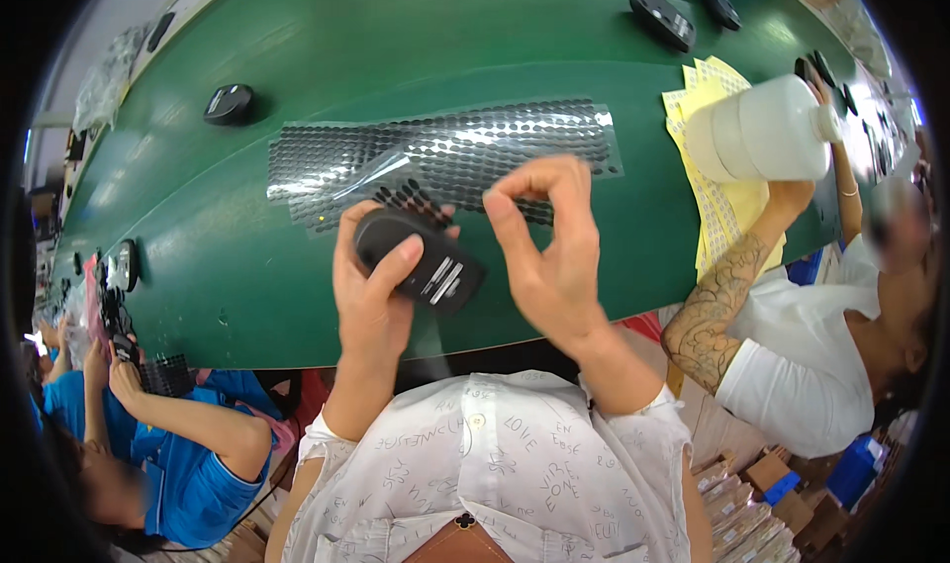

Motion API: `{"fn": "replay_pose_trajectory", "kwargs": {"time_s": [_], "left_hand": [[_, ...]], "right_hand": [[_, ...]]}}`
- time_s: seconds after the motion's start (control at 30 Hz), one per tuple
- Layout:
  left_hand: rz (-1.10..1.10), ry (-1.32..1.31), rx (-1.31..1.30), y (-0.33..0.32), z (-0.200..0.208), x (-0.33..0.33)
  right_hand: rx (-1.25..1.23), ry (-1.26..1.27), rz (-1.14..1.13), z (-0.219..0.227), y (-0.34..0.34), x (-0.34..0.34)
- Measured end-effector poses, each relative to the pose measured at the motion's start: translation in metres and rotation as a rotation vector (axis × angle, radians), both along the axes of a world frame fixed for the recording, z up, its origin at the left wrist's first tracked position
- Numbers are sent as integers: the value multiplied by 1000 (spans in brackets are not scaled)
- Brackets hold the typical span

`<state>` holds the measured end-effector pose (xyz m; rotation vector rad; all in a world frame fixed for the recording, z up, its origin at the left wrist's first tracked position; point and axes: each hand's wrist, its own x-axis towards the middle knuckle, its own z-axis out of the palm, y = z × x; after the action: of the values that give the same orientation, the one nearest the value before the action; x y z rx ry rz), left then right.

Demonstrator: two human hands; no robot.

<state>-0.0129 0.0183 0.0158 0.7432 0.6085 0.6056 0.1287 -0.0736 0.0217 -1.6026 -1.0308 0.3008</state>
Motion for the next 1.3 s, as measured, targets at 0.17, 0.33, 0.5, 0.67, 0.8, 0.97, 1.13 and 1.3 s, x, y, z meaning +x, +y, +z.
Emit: {"fn": "replay_pose_trajectory", "kwargs": {"time_s": [0.17, 0.33, 0.5, 0.67, 0.8, 0.97, 1.13, 1.3], "left_hand": [[211, -37, -125, -10, 1, 23], [37, 26, -110, -6, -2, 11], [8, 156, 99, -12, -14, 6], [28, 258, 349, -13, -25, 3], [4, 319, 421, -13, -27, 2], [22, 311, 355, -14, -30, 3], [20, 343, 384, -15, -31, 2], [21, 339, 406, -14, -27, 3]], "right_hand": [[190, 419, -153, -19, 10, -53], [265, 499, -230, -17, 20, -32], [-139, 186, -87, -5, 19, -18], [-311, 54, -11, -5, 20, -21], [-323, 55, -5, -7, 21, -22], [-360, 6, -39, -8, 23, -26], [-367, 15, -24, -10, 24, -26], [-368, 41, -11, -9, 25, -25]]}}
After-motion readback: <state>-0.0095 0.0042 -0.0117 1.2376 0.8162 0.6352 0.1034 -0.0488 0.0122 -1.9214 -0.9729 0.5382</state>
